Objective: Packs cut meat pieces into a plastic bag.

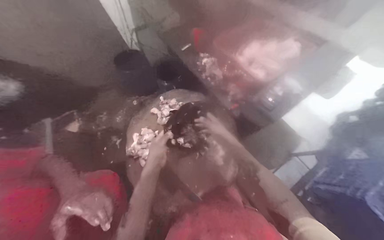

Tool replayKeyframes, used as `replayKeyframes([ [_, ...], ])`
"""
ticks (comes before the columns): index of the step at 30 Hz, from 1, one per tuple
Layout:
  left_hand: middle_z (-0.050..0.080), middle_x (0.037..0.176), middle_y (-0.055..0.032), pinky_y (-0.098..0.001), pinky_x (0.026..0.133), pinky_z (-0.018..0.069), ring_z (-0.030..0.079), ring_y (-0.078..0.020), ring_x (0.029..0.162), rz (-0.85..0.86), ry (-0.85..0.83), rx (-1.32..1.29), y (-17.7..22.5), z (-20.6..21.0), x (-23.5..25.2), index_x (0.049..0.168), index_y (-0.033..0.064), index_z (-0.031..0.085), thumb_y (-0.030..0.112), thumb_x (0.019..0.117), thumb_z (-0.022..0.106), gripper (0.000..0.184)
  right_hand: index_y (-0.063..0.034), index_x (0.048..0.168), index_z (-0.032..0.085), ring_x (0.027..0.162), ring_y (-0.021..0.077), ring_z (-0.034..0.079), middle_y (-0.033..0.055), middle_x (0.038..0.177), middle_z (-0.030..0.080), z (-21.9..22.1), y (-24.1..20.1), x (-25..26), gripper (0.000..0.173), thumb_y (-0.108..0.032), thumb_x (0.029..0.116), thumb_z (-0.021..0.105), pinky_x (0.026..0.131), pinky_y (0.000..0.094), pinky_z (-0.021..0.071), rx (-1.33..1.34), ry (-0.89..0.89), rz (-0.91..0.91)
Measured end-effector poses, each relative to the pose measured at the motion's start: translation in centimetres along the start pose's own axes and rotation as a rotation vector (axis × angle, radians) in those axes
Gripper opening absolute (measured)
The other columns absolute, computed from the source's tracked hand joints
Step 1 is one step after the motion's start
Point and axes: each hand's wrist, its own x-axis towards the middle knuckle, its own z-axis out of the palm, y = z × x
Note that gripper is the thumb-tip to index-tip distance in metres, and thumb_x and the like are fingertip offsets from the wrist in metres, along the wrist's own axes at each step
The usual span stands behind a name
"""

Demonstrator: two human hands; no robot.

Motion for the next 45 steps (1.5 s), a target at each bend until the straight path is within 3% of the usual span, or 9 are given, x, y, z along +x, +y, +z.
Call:
replayKeyframes([
  [3, 0.065, 0.083, -0.0047, -0.0320, 0.066, 0.0557, 0.061, -0.0136, 0.067, -0.017, -0.126, 0.362, -6.1, -2.7, -1.0, 0.124, 0.0019, 0.061, 0.023, 0.1019, 0.060, 0.031, -0.0091, 0.133, 0.064, 0.105, 0.0252, 0.070, 0.0115, 0.115, 0.072, -6.0, 3.9, -0.8, 0.042, -0.040, 0.1067, 0.051, 0.095, 0.0501, 0.0564, -0.696, 0.038, -0.017],
  [7, 0.069, 0.119, -0.0178, -0.0496, 0.097, 0.0546, 0.069, -0.0275, 0.106, -0.112, -0.283, 0.899, -13.9, -1.7, -1.5, 0.137, 0.0029, 0.057, 0.034, 0.1048, 0.055, 0.045, -0.0144, 0.147, 0.053, 0.129, 0.0393, 0.058, 0.0195, 0.141, 0.059, -10.2, 11.2, -0.7, 0.053, -0.047, 0.1059, 0.046, 0.107, 0.0642, 0.0450, -1.023, -0.015, 0.301],
  [11, 0.059, 0.140, -0.0220, -0.0453, 0.114, 0.0417, 0.057, -0.0317, 0.131, -0.233, -0.342, 0.915, -11.9, 4.8, -3.3, 0.142, -0.0014, 0.053, 0.029, 0.1049, 0.055, 0.048, -0.0156, 0.150, 0.051, 0.133, 0.0446, 0.052, 0.0257, 0.153, 0.045, -8.7, 13.5, -0.3, 0.071, -0.066, 0.0998, 0.045, 0.106, 0.0651, 0.0453, -1.056, 0.033, 0.300],
  [14, 0.054, 0.141, -0.0264, -0.0445, 0.112, 0.0449, 0.055, -0.0329, 0.131, -0.135, -0.271, 0.751, -17.5, 6.4, -2.7, 0.140, -0.0061, 0.052, 0.039, 0.0952, 0.068, 0.066, -0.0133, 0.150, 0.051, 0.142, 0.0403, 0.043, 0.0242, 0.158, 0.039, -7.5, 13.7, -0.1, 0.073, -0.064, 0.0975, 0.052, 0.116, 0.0604, 0.0371, -0.999, -0.043, 0.287],
  [16, 0.060, 0.135, -0.0238, -0.0456, 0.107, 0.0492, 0.060, -0.0308, 0.124, -0.153, -0.250, 0.691, -17.7, 7.0, -2.6, 0.135, -0.0036, 0.057, 0.046, 0.0931, 0.070, 0.067, -0.0076, 0.145, 0.055, 0.135, 0.0385, 0.053, 0.0243, 0.146, 0.054, -6.6, 14.6, 1.1, 0.069, -0.058, 0.0981, 0.056, 0.113, 0.0590, 0.0415, -0.932, -0.101, 0.205],
  [27, 0.060, 0.137, -0.0195, -0.0423, 0.106, 0.0510, 0.063, -0.0242, 0.121, -0.238, -0.199, 0.068, -18.3, 8.4, -1.8, 0.150, 0.0013, 0.038, 0.028, 0.0941, 0.074, 0.072, -0.0012, 0.143, 0.053, 0.117, 0.0341, 0.065, 0.0241, 0.126, 0.066, -3.1, 14.4, 0.2, 0.063, -0.047, 0.0997, 0.062, 0.104, 0.0568, 0.0498, -0.666, -0.234, 0.143],
  [30, 0.061, 0.134, -0.0216, -0.0465, 0.105, 0.0506, 0.063, -0.0283, 0.120, -0.196, -0.297, 0.251, -17.4, 7.1, -2.5, 0.147, 0.0010, 0.045, 0.030, 0.0924, 0.076, 0.069, 0.0015, 0.136, 0.057, 0.112, 0.0297, 0.066, 0.0216, 0.121, 0.068, -6.1, 14.2, -1.4, 0.058, -0.042, 0.0986, 0.065, 0.102, 0.0510, 0.0519, -0.720, -0.303, 0.107],
  [38, 0.062, 0.127, -0.0262, -0.0585, 0.098, 0.0529, 0.064, -0.0395, 0.114, -0.034, -0.504, 0.948, -19.3, 6.7, -2.8, 0.126, -0.0054, 0.061, 0.043, 0.0720, 0.090, 0.078, -0.0006, 0.153, 0.037, 0.123, 0.0446, 0.059, 0.0295, 0.134, 0.059, -7.6, 16.0, -3.8, 0.114, -0.056, 0.0679, 0.089, 0.104, 0.0631, 0.0476, -1.201, -0.400, 0.216],
  [45, 0.047, 0.146, -0.0303, -0.0592, 0.095, 0.0553, 0.060, -0.0436, 0.121, -0.091, -0.380, 1.022, -20.0, 8.8, -4.5, 0.145, -0.0035, 0.046, 0.039, 0.0731, 0.089, 0.094, -0.0053, 0.163, 0.014, 0.138, 0.0390, 0.049, 0.0277, 0.152, 0.045, -4.4, 16.7, -7.3, 0.116, -0.041, 0.0793, 0.086, 0.114, 0.0574, 0.0415, -0.776, -0.226, 0.274],
])
